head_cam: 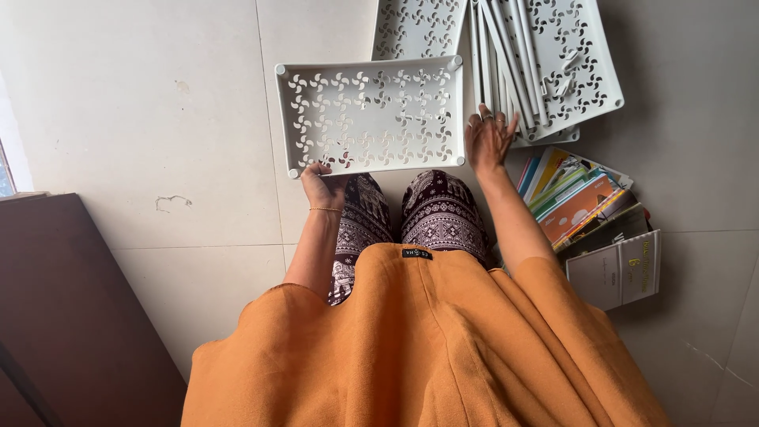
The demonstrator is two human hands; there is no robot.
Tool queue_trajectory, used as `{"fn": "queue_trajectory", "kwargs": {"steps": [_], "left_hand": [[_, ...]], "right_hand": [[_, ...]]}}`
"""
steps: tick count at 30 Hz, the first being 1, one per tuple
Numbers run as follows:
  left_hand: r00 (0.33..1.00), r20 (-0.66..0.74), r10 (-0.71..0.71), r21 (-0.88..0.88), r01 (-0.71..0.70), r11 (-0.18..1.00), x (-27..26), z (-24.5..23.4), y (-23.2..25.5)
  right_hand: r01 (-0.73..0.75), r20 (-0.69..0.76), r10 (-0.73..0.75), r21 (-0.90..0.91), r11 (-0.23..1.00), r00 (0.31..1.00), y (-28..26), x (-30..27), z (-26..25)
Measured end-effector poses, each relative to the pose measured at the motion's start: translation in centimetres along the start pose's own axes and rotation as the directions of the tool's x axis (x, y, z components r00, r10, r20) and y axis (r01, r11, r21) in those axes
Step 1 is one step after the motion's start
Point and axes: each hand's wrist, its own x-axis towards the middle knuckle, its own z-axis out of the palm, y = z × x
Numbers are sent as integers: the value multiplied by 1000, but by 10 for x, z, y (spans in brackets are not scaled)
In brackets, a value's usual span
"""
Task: The person assembles a white plastic storage rack by inserting white poles into perforated trays and attaching black wheels to the tray corners. The person handles multiple trays and poles, then secures the wheels to complete the assembly.
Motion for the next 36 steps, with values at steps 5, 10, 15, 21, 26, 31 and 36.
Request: {"fn": "queue_trajectory", "kwargs": {"steps": [5, 10, 15, 21, 26, 31, 36], "left_hand": [[997, -54, 47, -9, -47, 999, 0, 4, 1], [981, -177, 84, 36, -79, 996, -3, -7, 21], [979, -175, 104, -69, -117, 991, 4, -27, 45], [961, -197, 193, -145, -223, 964, 10, -36, 69], [962, -150, 229, -137, -250, 959, -3, -24, 78], [967, -45, 249, -79, -252, 964, -11, -15, 74], [968, 49, 245, 78, -248, 966, -7, -12, 69]], "right_hand": [[-223, 205, 134, 510, 830, 969, -13, 13, 34], [-254, 223, 140, 657, 710, 965, -33, 34, 54], [-474, 405, 251, 697, 538, 879, -43, 44, 55], [-384, 285, 258, 664, 642, 923, -23, 45, 50], [-270, 135, 236, 573, 773, 962, -20, 69, 24], [-120, -49, 162, 471, 874, 986, -25, 103, 20], [-251, 36, 286, 596, 763, 957, -21, 124, 23]]}}
